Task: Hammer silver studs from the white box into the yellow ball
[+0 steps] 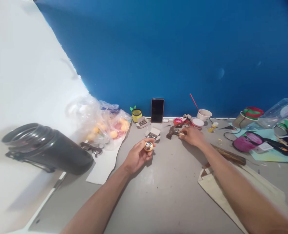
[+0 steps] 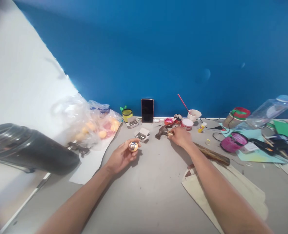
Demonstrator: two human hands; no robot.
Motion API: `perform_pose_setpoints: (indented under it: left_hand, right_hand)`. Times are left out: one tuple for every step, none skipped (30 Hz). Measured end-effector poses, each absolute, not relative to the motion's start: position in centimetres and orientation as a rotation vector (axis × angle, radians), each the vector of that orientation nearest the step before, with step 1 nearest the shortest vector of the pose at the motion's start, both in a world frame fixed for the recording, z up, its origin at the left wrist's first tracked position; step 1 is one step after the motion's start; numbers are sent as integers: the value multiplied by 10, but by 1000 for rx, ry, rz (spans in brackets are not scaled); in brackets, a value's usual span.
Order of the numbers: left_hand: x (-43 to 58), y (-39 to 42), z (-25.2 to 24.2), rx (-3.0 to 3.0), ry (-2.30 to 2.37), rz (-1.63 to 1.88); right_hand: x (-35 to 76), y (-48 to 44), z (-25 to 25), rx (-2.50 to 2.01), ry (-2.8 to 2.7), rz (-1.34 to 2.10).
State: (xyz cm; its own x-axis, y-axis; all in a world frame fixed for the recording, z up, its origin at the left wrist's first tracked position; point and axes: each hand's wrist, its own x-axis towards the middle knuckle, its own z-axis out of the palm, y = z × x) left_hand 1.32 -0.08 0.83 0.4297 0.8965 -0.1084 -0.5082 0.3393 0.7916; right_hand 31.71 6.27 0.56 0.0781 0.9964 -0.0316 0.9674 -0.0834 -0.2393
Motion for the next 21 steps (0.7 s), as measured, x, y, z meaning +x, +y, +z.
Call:
perform_pose_setpoints:
  left_hand:
    - [13, 0, 8, 749, 596, 987]
    - [13, 0, 8, 746, 594, 983]
    - [13, 0, 8, 747, 598, 979]
    - [13, 0, 8, 750, 605, 980]
    - [12, 1, 7, 751, 614, 984]
    - [12, 2, 6, 749, 623, 991]
    - [11, 3, 5, 744, 630, 1004]
    - [10, 5, 4, 737, 634, 1024]
    - [9, 7, 3, 731, 637, 1043]
    - [8, 9, 1, 725, 639, 1063]
    - [7, 11, -1, 717, 641, 1078]
    - [6, 13, -3, 707, 642, 1088]
    - [5, 14, -4, 695, 645, 1094]
    - [5, 16, -5, 680, 647, 1096]
    - [4, 17, -6, 665, 649, 1099]
    - [4, 17, -7, 651, 650, 1105]
    - [4, 17, -7, 640, 649, 1112]
    - [5, 17, -7, 631, 647, 1119]
    - [5, 17, -7, 625, 646, 1125]
    - [5, 16, -7, 621, 645, 1130]
    - [5, 16, -6, 616, 645, 1135]
  right_hand:
    - [317, 62, 5, -2187, -2026, 253]
    - [316, 62, 5, -2187, -2036, 232]
    - [316, 61, 4, -2187, -2044, 219]
    - [315, 61, 4, -2188, -2048, 207]
    - [314, 61, 4, -2181, -2051, 191]
    - [313, 60, 4, -2162, -2053, 169]
    - [311, 59, 4, -2129, -2054, 142]
    - [308, 59, 6, -2078, -2053, 113]
    - [305, 58, 7, -2013, -2049, 93]
    - [300, 57, 10, -1942, -2044, 90]
    - [294, 56, 13, -1875, -2041, 102]
    - [287, 55, 17, -1814, -2049, 125]
    - [279, 54, 22, -1759, -2071, 153]
    - [270, 55, 26, -1710, -2112, 173]
    - [260, 55, 31, -1659, -2180, 181]
    - [250, 57, 35, -1606, -2261, 172]
    - [240, 59, 39, -1564, -2339, 147]
    - [231, 61, 41, -1536, -2425, 117]
    - [221, 64, 43, -1521, -2520, 87]
    - [213, 67, 44, -1515, -2603, 49]
    - [205, 70, 45, -1513, -2670, 18]
